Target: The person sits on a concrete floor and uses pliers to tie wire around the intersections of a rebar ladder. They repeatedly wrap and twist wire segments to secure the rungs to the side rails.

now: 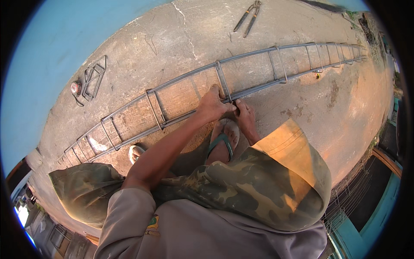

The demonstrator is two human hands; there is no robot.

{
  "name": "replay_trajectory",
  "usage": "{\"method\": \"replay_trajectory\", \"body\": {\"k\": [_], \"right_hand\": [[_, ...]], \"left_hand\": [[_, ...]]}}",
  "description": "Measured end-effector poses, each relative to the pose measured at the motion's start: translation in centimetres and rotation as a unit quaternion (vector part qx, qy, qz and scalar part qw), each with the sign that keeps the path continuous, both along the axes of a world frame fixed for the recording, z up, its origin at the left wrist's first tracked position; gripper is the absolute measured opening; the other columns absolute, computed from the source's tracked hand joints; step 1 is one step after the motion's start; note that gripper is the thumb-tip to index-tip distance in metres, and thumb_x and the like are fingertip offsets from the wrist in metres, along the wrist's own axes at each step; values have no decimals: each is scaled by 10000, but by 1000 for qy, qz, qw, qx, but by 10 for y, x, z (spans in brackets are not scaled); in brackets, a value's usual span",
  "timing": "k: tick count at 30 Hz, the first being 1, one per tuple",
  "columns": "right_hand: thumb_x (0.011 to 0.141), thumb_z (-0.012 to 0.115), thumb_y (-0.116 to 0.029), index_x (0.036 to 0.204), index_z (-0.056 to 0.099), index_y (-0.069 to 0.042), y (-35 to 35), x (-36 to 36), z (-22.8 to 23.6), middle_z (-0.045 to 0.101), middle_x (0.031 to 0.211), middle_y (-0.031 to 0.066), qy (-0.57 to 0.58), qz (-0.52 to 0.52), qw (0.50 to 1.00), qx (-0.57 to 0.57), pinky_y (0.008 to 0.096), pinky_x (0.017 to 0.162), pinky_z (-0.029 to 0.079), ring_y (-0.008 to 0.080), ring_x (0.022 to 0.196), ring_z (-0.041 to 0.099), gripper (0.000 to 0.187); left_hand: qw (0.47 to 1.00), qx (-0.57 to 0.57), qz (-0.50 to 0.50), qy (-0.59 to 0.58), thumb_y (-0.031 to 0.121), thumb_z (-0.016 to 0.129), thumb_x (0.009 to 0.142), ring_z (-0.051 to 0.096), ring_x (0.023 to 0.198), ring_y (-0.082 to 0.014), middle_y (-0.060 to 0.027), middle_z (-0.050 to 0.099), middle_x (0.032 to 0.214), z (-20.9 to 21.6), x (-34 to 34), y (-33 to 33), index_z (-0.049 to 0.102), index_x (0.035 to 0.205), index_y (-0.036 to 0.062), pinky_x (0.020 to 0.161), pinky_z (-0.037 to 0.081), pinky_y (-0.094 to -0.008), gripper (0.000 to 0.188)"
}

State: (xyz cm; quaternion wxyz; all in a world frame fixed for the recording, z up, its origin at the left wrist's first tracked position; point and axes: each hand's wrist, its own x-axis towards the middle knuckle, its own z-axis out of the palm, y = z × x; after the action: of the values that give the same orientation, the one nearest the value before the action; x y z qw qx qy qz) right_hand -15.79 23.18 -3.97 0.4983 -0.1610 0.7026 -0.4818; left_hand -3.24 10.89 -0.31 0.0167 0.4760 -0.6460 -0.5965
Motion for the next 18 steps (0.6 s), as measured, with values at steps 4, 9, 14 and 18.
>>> {"method": "replay_trajectory", "body": {"k": [4,9,14,18], "right_hand": [[980,561,-332,882,670,3,-8,-1,6,565,669,49,159,89,983,-2,314,585,396,115,656,490,366],[965,587,-251,995,679,3,-13,1,17,655,820,227,320,145,936,12,414,650,472,383,724,616,272],[999,535,-224,1002,656,42,11,-8,-36,649,907,240,452,228,861,-52,454,691,460,408,790,602,293],[890,689,-204,1199,562,-15,30,-23,-74,646,1038,182,536,263,798,-81,424,753,511,363,947,627,384]], "left_hand": [[995,-19,-99,-21,320,879,614,661,861,-290,-172,668,870,-15,-4,-10,640,880,-26,737,517,-389,497],[980,-129,-135,-73,248,696,797,664,875,-416,-244,676,874,-12,-13,0,691,905,-3,770,527,-480,273],[955,-246,-161,-46,158,634,791,679,875,-361,-211,679,898,-35,-7,22,702,896,4,754,542,-442,199],[962,-210,-149,-88,122,710,714,700,904,-315,-205,704,893,-25,-14,21,706,897,-13,766,558,-400,227]]}}
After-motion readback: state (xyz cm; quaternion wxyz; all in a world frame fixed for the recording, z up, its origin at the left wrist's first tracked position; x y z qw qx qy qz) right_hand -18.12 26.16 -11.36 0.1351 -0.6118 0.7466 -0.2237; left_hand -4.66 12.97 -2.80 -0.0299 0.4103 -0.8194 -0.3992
